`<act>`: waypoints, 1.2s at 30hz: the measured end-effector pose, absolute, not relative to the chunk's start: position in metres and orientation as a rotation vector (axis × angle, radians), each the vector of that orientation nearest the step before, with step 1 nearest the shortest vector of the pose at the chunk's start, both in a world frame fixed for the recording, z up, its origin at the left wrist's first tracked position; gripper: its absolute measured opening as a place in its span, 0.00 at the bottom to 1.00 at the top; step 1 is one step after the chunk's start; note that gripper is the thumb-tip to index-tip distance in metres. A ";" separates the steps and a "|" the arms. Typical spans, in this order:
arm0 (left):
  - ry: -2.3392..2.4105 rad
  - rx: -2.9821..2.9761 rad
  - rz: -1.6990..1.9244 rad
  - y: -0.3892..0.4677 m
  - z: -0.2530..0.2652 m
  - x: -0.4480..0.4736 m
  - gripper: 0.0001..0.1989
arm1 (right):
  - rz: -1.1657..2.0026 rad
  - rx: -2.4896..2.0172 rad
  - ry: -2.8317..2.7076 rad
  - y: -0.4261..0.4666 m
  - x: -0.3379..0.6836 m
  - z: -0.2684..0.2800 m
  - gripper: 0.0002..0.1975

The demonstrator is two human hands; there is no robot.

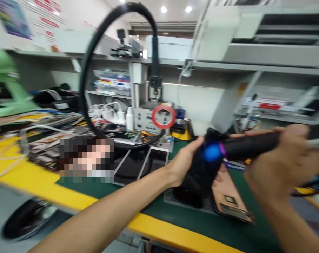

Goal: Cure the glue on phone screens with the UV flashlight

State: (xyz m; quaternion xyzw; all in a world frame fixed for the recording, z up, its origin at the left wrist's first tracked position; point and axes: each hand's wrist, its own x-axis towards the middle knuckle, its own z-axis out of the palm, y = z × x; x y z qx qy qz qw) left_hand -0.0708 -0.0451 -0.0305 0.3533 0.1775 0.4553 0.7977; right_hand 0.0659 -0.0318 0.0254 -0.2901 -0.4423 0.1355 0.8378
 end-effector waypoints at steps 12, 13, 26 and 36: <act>0.525 0.725 0.923 -0.066 -0.003 -0.066 0.29 | 0.372 -0.603 -1.009 -0.033 0.077 0.027 0.17; 0.525 0.728 0.919 -0.066 -0.004 -0.066 0.29 | 0.369 -0.605 -1.004 -0.032 0.077 0.028 0.17; 0.493 0.706 0.928 -0.067 -0.002 -0.066 0.27 | 0.375 -0.655 -0.937 -0.034 0.079 0.029 0.17; 0.536 0.653 1.081 -0.066 -0.007 -0.064 0.22 | 0.331 -0.560 -1.073 -0.040 0.068 0.025 0.13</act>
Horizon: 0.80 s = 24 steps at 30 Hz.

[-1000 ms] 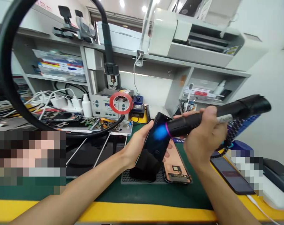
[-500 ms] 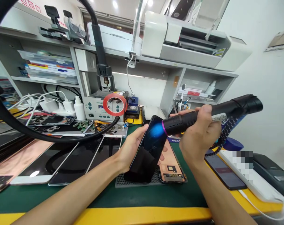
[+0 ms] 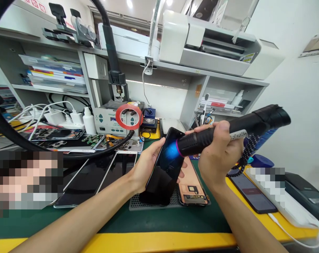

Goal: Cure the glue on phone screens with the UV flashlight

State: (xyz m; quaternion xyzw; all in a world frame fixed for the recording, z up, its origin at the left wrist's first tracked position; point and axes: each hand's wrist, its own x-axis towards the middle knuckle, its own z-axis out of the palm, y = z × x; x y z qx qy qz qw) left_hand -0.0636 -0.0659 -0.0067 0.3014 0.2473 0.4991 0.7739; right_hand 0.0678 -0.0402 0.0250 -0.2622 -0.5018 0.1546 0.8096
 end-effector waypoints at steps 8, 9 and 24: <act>0.500 0.635 0.949 -0.068 -0.003 -0.063 0.27 | 0.348 -0.549 -1.083 -0.040 0.071 0.025 0.12; 0.510 0.633 0.977 -0.069 -0.002 -0.063 0.26 | 0.354 -0.550 -1.085 -0.040 0.072 0.025 0.12; 0.506 0.654 0.963 -0.069 -0.002 -0.063 0.27 | 0.412 -0.635 -1.093 -0.043 0.075 0.022 0.19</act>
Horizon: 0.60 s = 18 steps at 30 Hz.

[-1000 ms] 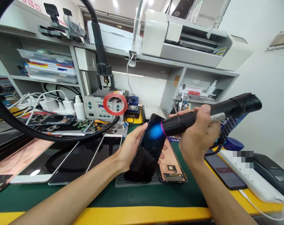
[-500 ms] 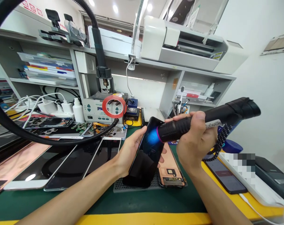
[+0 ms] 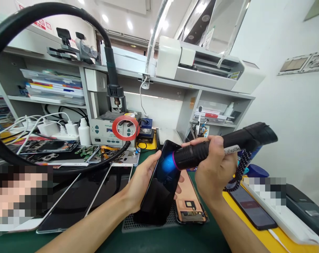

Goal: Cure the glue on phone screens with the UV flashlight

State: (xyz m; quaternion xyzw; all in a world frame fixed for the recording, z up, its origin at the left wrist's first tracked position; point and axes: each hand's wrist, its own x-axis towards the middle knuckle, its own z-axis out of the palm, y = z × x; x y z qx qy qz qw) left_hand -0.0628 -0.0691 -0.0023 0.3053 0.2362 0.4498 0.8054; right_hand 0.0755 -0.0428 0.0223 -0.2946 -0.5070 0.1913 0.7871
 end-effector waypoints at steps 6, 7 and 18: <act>0.650 0.752 0.884 -0.066 -0.008 -0.064 0.35 | 0.359 -0.585 -1.034 -0.043 0.072 0.027 0.17; 0.683 0.789 0.876 -0.065 -0.009 -0.064 0.35 | 0.345 -0.580 -1.017 -0.043 0.071 0.028 0.16; 0.802 0.724 1.025 -0.063 -0.023 -0.068 0.15 | 0.354 -0.536 -0.997 -0.042 0.073 0.030 0.11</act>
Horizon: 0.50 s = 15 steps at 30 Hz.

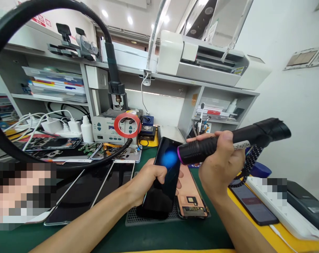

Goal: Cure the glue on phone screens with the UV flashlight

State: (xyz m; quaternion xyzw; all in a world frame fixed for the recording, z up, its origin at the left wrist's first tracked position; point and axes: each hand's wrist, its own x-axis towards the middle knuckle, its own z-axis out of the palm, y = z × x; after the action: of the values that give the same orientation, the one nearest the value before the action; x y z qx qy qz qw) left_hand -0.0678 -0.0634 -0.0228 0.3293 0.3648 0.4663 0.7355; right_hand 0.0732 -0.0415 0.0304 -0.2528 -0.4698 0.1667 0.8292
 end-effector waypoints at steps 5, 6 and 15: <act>0.610 0.745 0.880 -0.063 -0.018 -0.068 0.12 | 0.363 -0.548 -1.020 -0.041 0.073 0.029 0.11; 0.596 0.743 0.854 -0.063 -0.016 -0.068 0.17 | 0.353 -0.551 -1.020 -0.041 0.073 0.029 0.11; 0.603 0.779 0.944 -0.069 -0.003 -0.063 0.35 | 0.213 -0.501 -0.927 -0.041 0.073 0.034 0.13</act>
State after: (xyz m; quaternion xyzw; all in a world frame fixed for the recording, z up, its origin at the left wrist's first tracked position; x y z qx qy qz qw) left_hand -0.0625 -0.0692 -0.0033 0.3602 0.2788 0.4364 0.7760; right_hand 0.0731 -0.0406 0.0338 -0.2388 -0.4415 0.1012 0.8590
